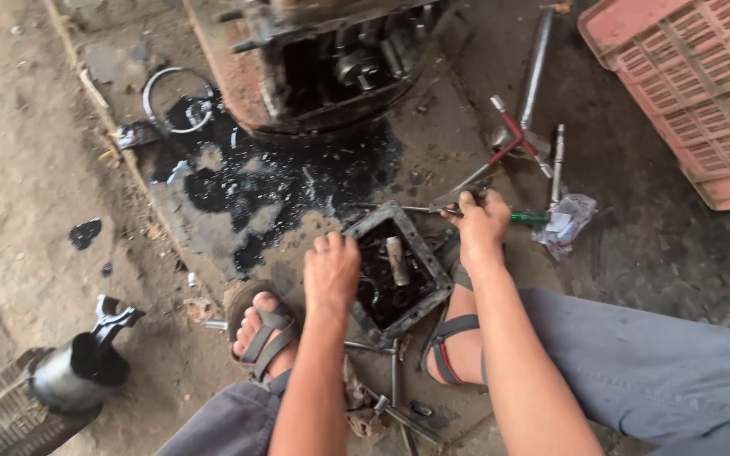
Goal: Disassembling, cleaning, and repairing a mechanical engine assembly on a workshop floor.
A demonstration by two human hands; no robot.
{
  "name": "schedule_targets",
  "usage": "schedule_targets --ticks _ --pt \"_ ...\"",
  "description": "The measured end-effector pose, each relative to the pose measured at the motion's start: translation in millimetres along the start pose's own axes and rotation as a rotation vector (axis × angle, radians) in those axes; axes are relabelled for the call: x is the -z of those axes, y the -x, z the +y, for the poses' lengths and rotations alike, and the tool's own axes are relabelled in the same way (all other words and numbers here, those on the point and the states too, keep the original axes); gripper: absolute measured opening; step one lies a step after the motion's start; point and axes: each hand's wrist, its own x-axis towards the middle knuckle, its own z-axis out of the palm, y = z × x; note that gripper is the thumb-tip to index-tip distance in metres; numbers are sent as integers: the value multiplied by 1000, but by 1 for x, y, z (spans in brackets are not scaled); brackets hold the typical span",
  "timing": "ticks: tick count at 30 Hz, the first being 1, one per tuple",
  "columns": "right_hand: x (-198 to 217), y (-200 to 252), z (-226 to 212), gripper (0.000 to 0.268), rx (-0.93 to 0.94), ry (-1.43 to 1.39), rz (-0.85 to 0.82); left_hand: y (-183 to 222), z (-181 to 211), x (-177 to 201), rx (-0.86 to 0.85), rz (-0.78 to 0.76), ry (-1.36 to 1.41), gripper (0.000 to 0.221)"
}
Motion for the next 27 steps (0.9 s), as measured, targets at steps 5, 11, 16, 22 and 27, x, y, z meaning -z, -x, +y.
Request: schedule_targets --ticks 5,11,16,22,27 --pt "11 7 -5 6 -33 -3 38 -2 2 -13 -114 -170 -209 13" --pt "18 13 -10 8 -107 -64 89 -2 16 -3 -112 -221 -217 14" --pt "16 19 -11 9 -125 -57 56 -11 19 -3 -66 -230 -234 18" --pt "13 36 15 9 -229 -79 -118 -26 -3 -8 -28 -100 -108 13" --pt "5 66 36 13 -397 -9 -114 -38 -30 -10 83 -183 144 25"
